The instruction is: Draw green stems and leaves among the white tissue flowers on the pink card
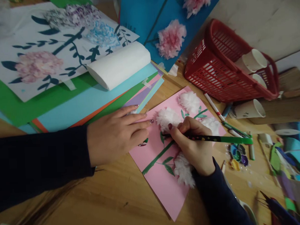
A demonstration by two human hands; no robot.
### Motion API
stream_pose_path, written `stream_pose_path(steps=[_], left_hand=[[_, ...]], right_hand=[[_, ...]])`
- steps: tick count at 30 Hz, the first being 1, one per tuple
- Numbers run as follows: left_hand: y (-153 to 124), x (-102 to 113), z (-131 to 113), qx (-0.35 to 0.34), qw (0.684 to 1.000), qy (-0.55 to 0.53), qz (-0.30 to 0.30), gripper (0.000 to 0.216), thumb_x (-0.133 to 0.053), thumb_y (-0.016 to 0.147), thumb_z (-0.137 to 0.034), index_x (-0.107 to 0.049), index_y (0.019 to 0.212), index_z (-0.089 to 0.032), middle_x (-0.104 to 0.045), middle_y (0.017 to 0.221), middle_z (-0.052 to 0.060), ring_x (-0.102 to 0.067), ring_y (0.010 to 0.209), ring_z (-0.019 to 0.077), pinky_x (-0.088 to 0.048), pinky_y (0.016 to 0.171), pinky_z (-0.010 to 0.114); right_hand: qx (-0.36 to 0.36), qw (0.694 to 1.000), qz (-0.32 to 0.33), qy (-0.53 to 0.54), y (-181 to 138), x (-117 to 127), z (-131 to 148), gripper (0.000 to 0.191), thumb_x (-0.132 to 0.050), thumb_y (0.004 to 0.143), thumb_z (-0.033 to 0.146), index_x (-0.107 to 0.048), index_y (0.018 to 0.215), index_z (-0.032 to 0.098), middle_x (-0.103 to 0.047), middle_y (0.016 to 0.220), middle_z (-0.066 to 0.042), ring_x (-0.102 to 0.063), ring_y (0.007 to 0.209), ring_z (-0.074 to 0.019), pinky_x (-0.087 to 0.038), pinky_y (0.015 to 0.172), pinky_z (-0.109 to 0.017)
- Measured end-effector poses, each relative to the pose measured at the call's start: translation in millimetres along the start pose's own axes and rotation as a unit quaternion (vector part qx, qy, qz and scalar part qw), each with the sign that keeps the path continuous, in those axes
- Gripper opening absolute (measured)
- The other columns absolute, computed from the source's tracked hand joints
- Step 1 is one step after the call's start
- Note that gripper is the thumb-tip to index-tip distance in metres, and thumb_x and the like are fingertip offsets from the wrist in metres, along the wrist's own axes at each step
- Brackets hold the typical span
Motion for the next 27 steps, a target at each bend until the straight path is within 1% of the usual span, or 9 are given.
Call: stream_pose_path(steps=[3, 7, 12, 16, 20, 23, 25, 27], left_hand=[[0.5, 0.7, -0.3, -0.004, 1.0, 0.004, -0.001, 0.027, -0.036, 0.1, -0.013, -0.061, 0.11, -0.017, -0.06, 0.134, 0.004, -0.047, 0.132, 0.0214, -0.028, 0.116, 0.044], [1.5, 2.7, -1.0, 0.004, 1.0, 0.011, 0.0, 0.029, -0.034, 0.102, -0.016, -0.062, 0.108, -0.017, -0.062, 0.131, 0.004, -0.049, 0.131, 0.0202, -0.028, 0.116, 0.043], [0.3, 2.2, -0.2, -0.012, 1.0, 0.015, -0.011, 0.032, -0.031, 0.101, -0.015, -0.063, 0.107, -0.016, -0.062, 0.13, 0.007, -0.052, 0.128, 0.0219, -0.031, 0.114, 0.046], [-1.1, 0.4, 2.0, -0.017, 1.0, 0.02, -0.011, 0.03, -0.034, 0.1, -0.016, -0.061, 0.111, -0.02, -0.061, 0.132, 0.005, -0.052, 0.128, 0.0204, -0.03, 0.115, 0.045], [-1.3, 0.3, 2.1, -0.029, 0.999, 0.021, -0.017, 0.032, -0.032, 0.101, -0.015, -0.06, 0.114, -0.017, -0.061, 0.133, 0.007, -0.054, 0.126, 0.0221, -0.032, 0.113, 0.047], [-0.8, 1.0, 1.0, -0.022, 0.999, 0.019, -0.016, 0.031, -0.033, 0.1, -0.016, -0.062, 0.112, -0.018, -0.061, 0.132, 0.007, -0.054, 0.125, 0.0223, -0.033, 0.112, 0.047], [-0.5, 1.8, 0.2, -0.013, 1.0, 0.018, -0.014, 0.031, -0.034, 0.1, -0.015, -0.063, 0.109, -0.018, -0.061, 0.132, 0.006, -0.054, 0.126, 0.0216, -0.032, 0.113, 0.046], [-0.2, 2.7, -0.6, -0.013, 1.0, 0.016, -0.012, 0.031, -0.033, 0.1, -0.014, -0.063, 0.107, -0.017, -0.061, 0.132, 0.006, -0.053, 0.126, 0.0215, -0.031, 0.114, 0.046]], right_hand=[[0.001, 1.0, 0.003, -0.002, -0.4, 0.1, -0.5, 0.032, -0.063, 0.071, 0.011, -0.039, 0.053, 0.021, -0.043, 0.047, 0.008, -0.035, 0.043, -0.0058, -0.029, 0.042, -0.02], [0.019, 1.0, 0.0, -0.017, -0.8, -0.2, 1.3, 0.031, -0.061, 0.07, 0.011, -0.039, 0.051, 0.02, -0.04, 0.046, 0.008, -0.034, 0.043, -0.0055, -0.029, 0.041, -0.019], [0.022, 0.999, 0.006, -0.024, -1.6, 0.6, 3.8, 0.031, -0.06, 0.069, 0.012, -0.038, 0.05, 0.02, -0.039, 0.046, 0.008, -0.033, 0.043, -0.0054, -0.028, 0.041, -0.019], [0.014, 1.0, 0.015, -0.024, -1.6, 1.0, 3.9, 0.031, -0.059, 0.069, 0.012, -0.037, 0.049, 0.021, -0.038, 0.045, 0.008, -0.032, 0.043, -0.0055, -0.027, 0.041, -0.02], [0.007, 0.999, 0.023, -0.024, -1.8, 1.5, 3.6, 0.031, -0.059, 0.067, 0.011, -0.035, 0.049, 0.021, -0.036, 0.045, 0.008, -0.031, 0.043, -0.0056, -0.026, 0.041, -0.02], [-0.007, 1.0, 0.023, -0.018, -2.0, 2.3, 2.9, 0.031, -0.059, 0.065, 0.01, -0.034, 0.049, 0.021, -0.036, 0.045, 0.008, -0.031, 0.043, -0.0057, -0.025, 0.041, -0.021], [-0.021, 1.0, 0.015, 0.0, -1.4, 2.5, 2.0, 0.03, -0.059, 0.064, 0.01, -0.035, 0.05, 0.021, -0.038, 0.045, 0.008, -0.033, 0.043, -0.006, -0.027, 0.041, -0.021], [-0.035, 0.999, -0.008, 0.026, -0.2, 2.3, 1.3, 0.03, -0.06, 0.066, 0.012, -0.036, 0.051, 0.022, -0.039, 0.046, 0.008, -0.033, 0.042, -0.006, -0.028, 0.041, -0.021]])
Point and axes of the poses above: each hand's wrist, its own y-axis towards the middle knuckle, its own x-axis out of the back of the hand, z = x × y, the point moved 2 cm from there along y, towards the middle knuckle
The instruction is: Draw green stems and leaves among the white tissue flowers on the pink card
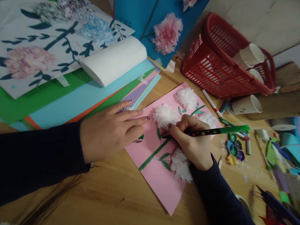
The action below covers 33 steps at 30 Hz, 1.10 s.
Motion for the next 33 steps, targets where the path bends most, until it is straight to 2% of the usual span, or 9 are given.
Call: stream_pose_path(steps=[4, 9, 15, 24, 29, 33], left_hand=[[0.3, 1.2, -0.3, -0.002, 1.0, -0.008, 0.018, 0.032, -0.031, 0.101, -0.013, -0.062, 0.11, -0.014, -0.061, 0.132, 0.008, -0.052, 0.128, 0.0236, -0.03, 0.114, 0.049], [1.3, 3.4, -0.5, 0.001, 1.0, -0.001, 0.019, 0.03, -0.035, 0.1, -0.014, -0.063, 0.11, -0.014, -0.061, 0.131, 0.008, -0.051, 0.128, 0.0219, -0.028, 0.115, 0.046], [1.1, 1.6, 0.7, -0.017, 1.0, 0.012, 0.005, 0.036, -0.028, 0.101, -0.014, -0.063, 0.107, -0.013, -0.062, 0.13, 0.009, -0.053, 0.126, 0.0234, -0.033, 0.111, 0.048], [-0.2, -0.7, 0.9, 0.001, 1.0, -0.009, -0.003, 0.03, -0.036, 0.098, -0.013, -0.063, 0.111, -0.017, -0.062, 0.131, 0.007, -0.052, 0.128, 0.0217, -0.03, 0.114, 0.046], [0.0, -0.8, 1.2, 0.004, 1.0, 0.006, 0.028, 0.032, -0.034, 0.099, -0.013, -0.062, 0.113, -0.02, -0.06, 0.134, 0.004, -0.048, 0.131, 0.0191, -0.028, 0.116, 0.044], [0.2, -0.5, 0.6, -0.007, 1.0, 0.02, 0.009, 0.035, -0.029, 0.101, -0.014, -0.061, 0.113, -0.017, -0.062, 0.131, 0.006, -0.051, 0.128, 0.02, -0.03, 0.114, 0.045]], right_hand=[[-0.002, 0.999, -0.034, -0.001, 2.9, -3.2, 1.0, 0.032, -0.063, 0.07, 0.016, -0.038, 0.051, 0.021, -0.04, 0.045, 0.008, -0.033, 0.042, -0.006, -0.027, 0.04, -0.02], [0.005, 0.999, -0.031, -0.036, 4.1, -7.2, 2.9, 0.032, -0.064, 0.07, 0.016, -0.038, 0.051, 0.021, -0.038, 0.044, 0.008, -0.032, 0.042, -0.006, -0.026, 0.04, -0.021], [-0.005, 0.999, -0.026, -0.022, 4.0, -8.2, 1.4, 0.034, -0.065, 0.07, 0.016, -0.037, 0.052, 0.022, -0.038, 0.045, 0.008, -0.033, 0.042, -0.006, -0.027, 0.04, -0.021], [-0.006, 0.999, -0.04, -0.027, 5.1, -6.5, 4.1, 0.033, -0.06, 0.068, 0.014, -0.034, 0.05, 0.022, -0.036, 0.044, 0.008, -0.035, 0.042, -0.0073, -0.026, 0.041, -0.022], [-0.008, 0.999, -0.039, -0.017, 4.5, -6.1, 3.0, 0.031, -0.061, 0.066, 0.014, -0.036, 0.05, 0.022, -0.038, 0.044, 0.007, -0.034, 0.042, -0.0068, -0.026, 0.041, -0.021], [-0.027, 0.999, -0.017, 0.0, 2.4, -7.8, 2.3, 0.029, -0.061, 0.065, 0.014, -0.037, 0.05, 0.022, -0.041, 0.044, 0.007, -0.036, 0.042, -0.0068, -0.029, 0.042, -0.021]])
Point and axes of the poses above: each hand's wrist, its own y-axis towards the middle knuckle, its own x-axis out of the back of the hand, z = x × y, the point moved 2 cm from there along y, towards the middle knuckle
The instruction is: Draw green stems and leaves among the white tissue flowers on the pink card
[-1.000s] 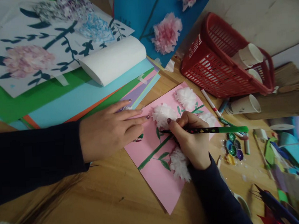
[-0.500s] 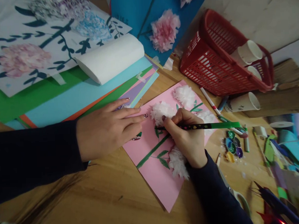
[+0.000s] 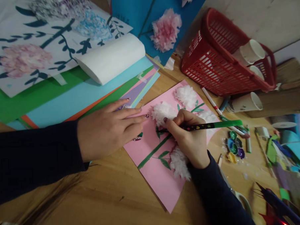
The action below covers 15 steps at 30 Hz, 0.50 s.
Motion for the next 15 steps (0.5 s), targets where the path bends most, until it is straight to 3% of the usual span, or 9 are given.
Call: stream_pose_path(steps=[10, 15], left_hand=[[-0.3, -1.1, 1.9, 0.008, 1.0, -0.02, -0.004, 0.032, -0.034, 0.098, -0.012, -0.062, 0.111, -0.019, -0.062, 0.131, 0.005, -0.051, 0.129, 0.0207, -0.029, 0.114, 0.045], [0.3, -0.6, 0.4, -0.006, 1.0, -0.011, -0.004, 0.032, -0.032, 0.099, -0.012, -0.06, 0.115, -0.015, -0.063, 0.13, 0.008, -0.052, 0.127, 0.0219, -0.031, 0.113, 0.045]], right_hand=[[0.033, 0.999, -0.007, -0.028, 3.4, 3.8, 3.2, 0.029, -0.057, 0.064, 0.013, -0.034, 0.048, 0.022, -0.036, 0.044, 0.007, -0.033, 0.043, -0.0067, -0.028, 0.042, -0.021], [0.011, 1.0, 0.01, -0.015, 2.4, 3.3, 2.4, 0.029, -0.059, 0.064, 0.013, -0.036, 0.048, 0.021, -0.038, 0.045, 0.007, -0.035, 0.043, -0.0064, -0.029, 0.042, -0.021]])
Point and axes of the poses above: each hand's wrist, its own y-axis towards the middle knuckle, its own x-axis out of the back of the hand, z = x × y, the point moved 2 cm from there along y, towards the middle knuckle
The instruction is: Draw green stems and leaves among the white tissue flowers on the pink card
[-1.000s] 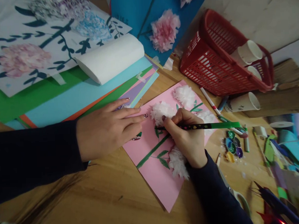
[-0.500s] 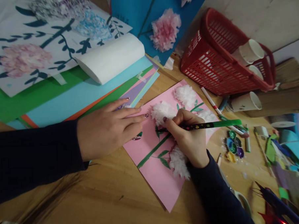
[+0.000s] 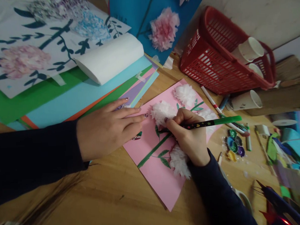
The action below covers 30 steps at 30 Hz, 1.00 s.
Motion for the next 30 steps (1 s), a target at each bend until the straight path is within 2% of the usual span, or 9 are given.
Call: stream_pose_path(steps=[5, 10, 15, 20, 25, 30], left_hand=[[-0.5, 0.8, 0.8, -0.002, 1.0, 0.002, 0.002, 0.032, -0.033, 0.099, -0.012, -0.059, 0.117, -0.013, -0.062, 0.131, 0.009, -0.053, 0.127, 0.0237, -0.033, 0.111, 0.048], [-1.3, 0.9, 2.8, -0.006, 1.0, 0.008, 0.02, 0.034, -0.03, 0.1, -0.013, -0.059, 0.118, -0.016, -0.058, 0.135, 0.006, -0.051, 0.129, 0.0227, -0.031, 0.113, 0.046], [-1.0, 0.0, 1.9, -0.007, 1.0, -0.006, -0.008, 0.034, -0.03, 0.101, -0.015, -0.058, 0.119, -0.013, -0.061, 0.132, 0.009, -0.053, 0.126, 0.0249, -0.033, 0.111, 0.049], [-0.1, -2.3, -0.5, 0.013, 1.0, 0.002, -0.017, 0.035, -0.029, 0.101, -0.014, -0.06, 0.116, -0.015, -0.061, 0.132, 0.007, -0.053, 0.126, 0.0215, -0.03, 0.113, 0.045], [-1.2, -3.6, 0.5, 0.015, 0.999, -0.007, -0.031, 0.036, -0.029, 0.1, -0.012, -0.059, 0.118, -0.015, -0.062, 0.132, 0.006, -0.053, 0.126, 0.0215, -0.031, 0.113, 0.045], [-2.0, -2.8, 2.8, -0.005, 1.0, -0.005, -0.01, 0.036, -0.027, 0.101, -0.015, -0.058, 0.12, -0.016, -0.061, 0.132, 0.006, -0.052, 0.128, 0.0226, -0.032, 0.112, 0.045]], right_hand=[[-0.011, 1.0, 0.014, 0.02, -2.9, -2.7, -6.1, 0.029, -0.061, 0.064, 0.013, -0.037, 0.05, 0.022, -0.04, 0.046, 0.007, -0.039, 0.043, -0.0075, -0.032, 0.044, -0.022], [0.0, 1.0, 0.007, 0.01, -1.7, -2.2, -4.8, 0.028, -0.058, 0.063, 0.011, -0.036, 0.049, 0.022, -0.038, 0.045, 0.007, -0.036, 0.043, -0.007, -0.03, 0.042, -0.021], [0.006, 1.0, -0.017, 0.011, 2.0, 7.6, -6.2, 0.029, -0.057, 0.063, 0.012, -0.034, 0.048, 0.021, -0.035, 0.044, 0.007, -0.031, 0.043, -0.0065, -0.025, 0.042, -0.022], [-0.008, 0.999, -0.033, -0.006, -0.6, 16.8, -8.9, 0.029, -0.059, 0.065, 0.016, -0.037, 0.048, 0.022, -0.037, 0.043, 0.007, -0.033, 0.042, -0.0072, -0.026, 0.042, -0.023], [-0.006, 1.0, -0.013, -0.002, -3.4, 11.5, -3.9, 0.029, -0.06, 0.064, 0.017, -0.037, 0.047, 0.021, -0.034, 0.042, 0.008, -0.028, 0.042, -0.0056, -0.022, 0.04, -0.021], [-0.017, 1.0, -0.006, 0.007, -3.6, 7.0, -1.8, 0.028, -0.06, 0.065, 0.017, -0.038, 0.048, 0.021, -0.038, 0.042, 0.007, -0.029, 0.04, -0.0046, -0.018, 0.039, -0.02]])
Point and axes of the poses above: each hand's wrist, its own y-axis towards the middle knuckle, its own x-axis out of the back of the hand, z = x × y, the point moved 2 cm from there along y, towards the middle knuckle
